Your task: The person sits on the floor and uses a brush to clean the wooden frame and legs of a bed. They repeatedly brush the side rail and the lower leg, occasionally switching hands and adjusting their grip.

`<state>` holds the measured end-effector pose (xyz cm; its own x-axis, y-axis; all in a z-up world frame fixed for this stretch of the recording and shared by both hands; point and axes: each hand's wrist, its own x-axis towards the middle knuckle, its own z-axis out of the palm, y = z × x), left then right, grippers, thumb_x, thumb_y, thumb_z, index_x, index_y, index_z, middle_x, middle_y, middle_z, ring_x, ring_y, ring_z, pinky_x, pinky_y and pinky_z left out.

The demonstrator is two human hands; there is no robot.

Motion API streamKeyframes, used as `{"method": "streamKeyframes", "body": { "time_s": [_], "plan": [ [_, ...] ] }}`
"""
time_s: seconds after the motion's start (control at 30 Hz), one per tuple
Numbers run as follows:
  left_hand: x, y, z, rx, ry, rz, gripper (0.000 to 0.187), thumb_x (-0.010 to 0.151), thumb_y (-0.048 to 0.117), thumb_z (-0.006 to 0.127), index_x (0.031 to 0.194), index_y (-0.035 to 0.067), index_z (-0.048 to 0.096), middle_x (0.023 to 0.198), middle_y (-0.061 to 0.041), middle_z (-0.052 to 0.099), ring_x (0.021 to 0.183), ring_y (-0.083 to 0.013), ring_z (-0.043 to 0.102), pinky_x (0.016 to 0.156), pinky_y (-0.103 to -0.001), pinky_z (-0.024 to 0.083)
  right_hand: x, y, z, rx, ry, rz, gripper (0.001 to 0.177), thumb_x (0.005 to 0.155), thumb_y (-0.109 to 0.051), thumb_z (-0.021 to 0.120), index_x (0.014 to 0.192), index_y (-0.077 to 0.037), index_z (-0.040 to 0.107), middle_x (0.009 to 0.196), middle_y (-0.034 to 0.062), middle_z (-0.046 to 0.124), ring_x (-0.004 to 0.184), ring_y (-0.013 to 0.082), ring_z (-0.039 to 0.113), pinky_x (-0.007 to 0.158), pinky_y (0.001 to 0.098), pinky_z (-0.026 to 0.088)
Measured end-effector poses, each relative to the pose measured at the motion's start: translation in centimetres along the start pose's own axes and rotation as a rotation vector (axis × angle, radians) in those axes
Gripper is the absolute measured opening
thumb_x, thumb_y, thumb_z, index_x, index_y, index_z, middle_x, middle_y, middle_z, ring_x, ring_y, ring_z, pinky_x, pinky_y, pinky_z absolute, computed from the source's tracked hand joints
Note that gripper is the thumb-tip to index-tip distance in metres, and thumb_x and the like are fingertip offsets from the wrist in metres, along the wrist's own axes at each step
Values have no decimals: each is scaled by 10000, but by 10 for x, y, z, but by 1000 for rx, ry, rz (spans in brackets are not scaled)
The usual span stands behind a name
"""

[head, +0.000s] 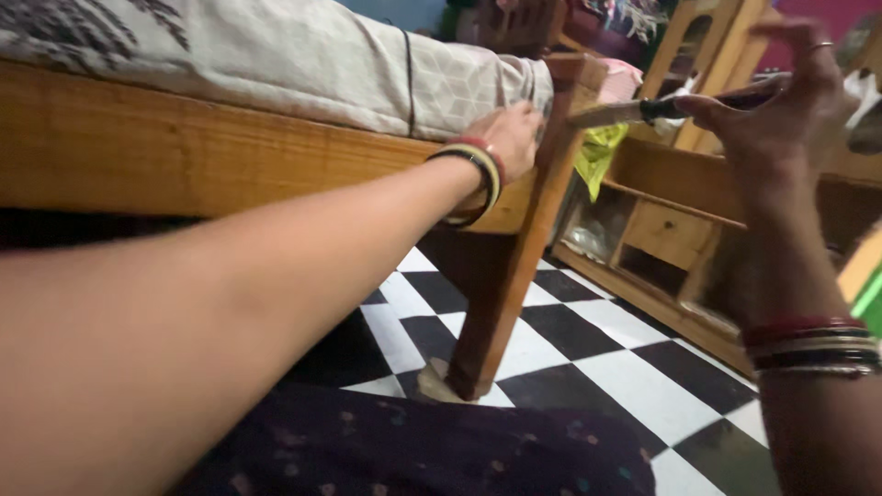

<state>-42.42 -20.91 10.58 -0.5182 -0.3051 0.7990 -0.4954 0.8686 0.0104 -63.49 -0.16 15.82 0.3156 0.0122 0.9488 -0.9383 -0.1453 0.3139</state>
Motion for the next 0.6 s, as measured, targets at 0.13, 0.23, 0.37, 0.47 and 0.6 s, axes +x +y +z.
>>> {"method": "streamKeyframes", "body": {
  "time_s": [0.13, 0.23, 0.37, 0.47, 0.6],
  "plan": [
    [32, 8, 16, 145, -111, -40, 503, 926, 303, 607, 1398, 148, 526, 1548, -41, 409, 1393, -304, 405, 1124, -559, 321, -19, -7, 6, -18, 201, 90, 787, 748, -201, 1021, 1336, -81, 512, 1337, 25, 608, 1090, 202, 745, 949, 310, 606],
    [28, 2, 22, 348, -185, -79, 595, 907, 323, 611, 1463, 173, 464, 1590, 19, 333, 1461, -308, 254, 1153, -635, 172, -37, 1, 31, 633, 177, 559, 627, 862, -140, 952, 1325, -91, 533, 1297, 64, 611, 1017, 143, 760, 868, 264, 639],
    [24, 3, 25, 526, -136, -66, 572, 919, 293, 553, 1476, 199, 466, 1601, 15, 318, 1471, -343, 193, 1134, -654, 100, -61, 4, 62, 507, -136, 412, 183, 1098, -155, 715, 1218, -29, 772, 1060, 122, 774, 893, 157, 742, 780, 254, 610],
    [21, 9, 13, 550, -262, -116, 618, 912, 380, 576, 1497, 204, 480, 1601, 12, 356, 1498, -325, 198, 1149, -610, 117, -48, -5, 53, 494, -58, 367, 170, 1100, -137, 654, 1159, -24, 766, 988, 125, 762, 820, 157, 742, 692, 260, 617],
    [17, 12, 18, 579, -199, -110, 562, 961, 321, 506, 1512, 222, 461, 1581, 8, 376, 1497, -328, 173, 1144, -622, 98, -3, -22, 53, 598, 28, 269, 169, 1116, -138, 620, 1194, -46, 739, 1027, 116, 758, 880, 154, 781, 724, 242, 646]
  ]
}}
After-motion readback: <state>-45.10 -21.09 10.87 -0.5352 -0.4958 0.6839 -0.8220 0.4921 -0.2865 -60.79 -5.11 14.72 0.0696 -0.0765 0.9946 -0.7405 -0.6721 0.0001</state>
